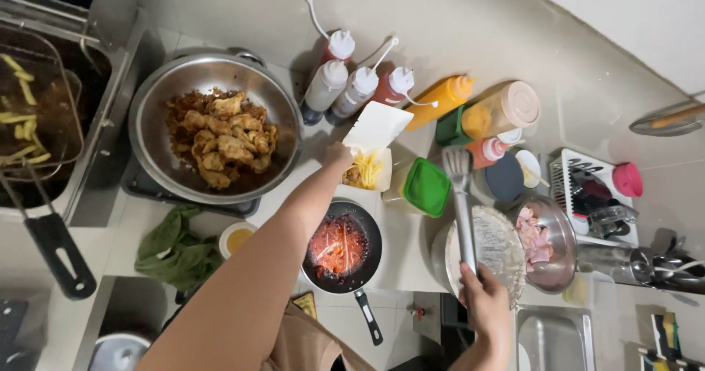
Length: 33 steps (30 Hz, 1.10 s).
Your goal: The person uses tongs to remove fried chicken from a deep fryer and places it into a metal strainer. They then wash the tongs in the sink. Afterward, they retrieve french fries from the fryer and pack them into a white paper food container alongside the fried chicken.
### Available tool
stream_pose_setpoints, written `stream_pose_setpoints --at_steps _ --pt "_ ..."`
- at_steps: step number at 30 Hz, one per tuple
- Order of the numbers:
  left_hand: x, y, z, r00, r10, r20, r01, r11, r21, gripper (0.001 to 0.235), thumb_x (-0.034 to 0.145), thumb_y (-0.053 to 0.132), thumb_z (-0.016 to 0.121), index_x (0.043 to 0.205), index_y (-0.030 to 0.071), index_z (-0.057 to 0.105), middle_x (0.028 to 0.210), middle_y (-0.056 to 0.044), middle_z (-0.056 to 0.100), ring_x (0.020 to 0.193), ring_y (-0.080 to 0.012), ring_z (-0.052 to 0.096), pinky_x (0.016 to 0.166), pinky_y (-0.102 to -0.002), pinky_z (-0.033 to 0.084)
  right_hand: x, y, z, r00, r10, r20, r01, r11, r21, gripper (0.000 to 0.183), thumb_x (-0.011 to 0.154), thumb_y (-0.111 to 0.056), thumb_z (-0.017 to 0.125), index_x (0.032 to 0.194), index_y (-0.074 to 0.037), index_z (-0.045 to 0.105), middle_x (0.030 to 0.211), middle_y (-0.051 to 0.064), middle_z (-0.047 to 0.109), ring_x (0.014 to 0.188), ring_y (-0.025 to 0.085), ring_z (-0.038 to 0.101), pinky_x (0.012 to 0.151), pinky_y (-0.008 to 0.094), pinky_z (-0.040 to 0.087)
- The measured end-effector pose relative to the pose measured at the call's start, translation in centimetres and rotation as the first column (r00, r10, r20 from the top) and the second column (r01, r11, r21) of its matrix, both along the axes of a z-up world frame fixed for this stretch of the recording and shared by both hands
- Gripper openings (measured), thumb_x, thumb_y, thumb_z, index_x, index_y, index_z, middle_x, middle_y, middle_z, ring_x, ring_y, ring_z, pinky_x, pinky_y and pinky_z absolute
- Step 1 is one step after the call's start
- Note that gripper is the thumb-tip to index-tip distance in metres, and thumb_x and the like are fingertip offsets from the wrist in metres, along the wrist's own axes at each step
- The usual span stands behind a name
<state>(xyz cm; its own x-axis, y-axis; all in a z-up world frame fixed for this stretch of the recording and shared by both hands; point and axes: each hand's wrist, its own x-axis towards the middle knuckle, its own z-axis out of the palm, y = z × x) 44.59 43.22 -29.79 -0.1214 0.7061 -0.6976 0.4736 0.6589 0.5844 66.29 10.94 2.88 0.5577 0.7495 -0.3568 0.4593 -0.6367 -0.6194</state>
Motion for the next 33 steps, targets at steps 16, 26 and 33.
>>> stream_pose_setpoints --at_steps 16,26,33 --pt "-38.3 -33.5 27.7 0.282 0.377 -0.882 0.223 0.868 0.443 0.047 0.112 0.057 0.051 0.102 0.017 0.073 0.086 -0.009 0.068 0.078 -0.031 0.074 0.056 -0.047 0.06 -4.9 8.6 -15.9 0.976 0.21 0.06 -0.204 0.975 -0.083 0.048 0.092 -0.034 0.076 0.119 0.005 0.072 0.074 0.02 0.071 0.055 0.028 0.071 0.054 0.037 0.062" --pt "-42.3 -39.0 20.2 0.908 0.363 -0.211 -0.352 0.932 0.089 0.074 0.102 0.059 0.041 0.145 -0.002 0.041 0.132 -0.025 0.061 0.123 -0.0503 0.057 0.095 -0.06 0.046 -9.9 9.3 -10.8 0.949 0.315 0.023 -0.293 0.906 -0.307 0.034 0.097 -0.03 0.064 0.109 0.0 0.075 0.079 0.011 0.068 0.052 0.021 0.059 0.054 0.033 0.051" --pt "-41.1 -34.1 12.2 0.457 0.729 0.51 -0.84 0.542 -0.021 0.024 0.104 0.021 0.058 0.119 0.003 0.054 0.082 -0.015 0.067 0.063 -0.0257 0.066 0.059 -0.038 0.055 -2.2 8.8 -16.3 0.95 0.309 0.031 -0.305 0.947 -0.1 0.036 0.095 -0.035 0.067 0.088 -0.001 0.075 0.064 0.01 0.064 0.045 0.02 0.057 0.049 0.033 0.045"
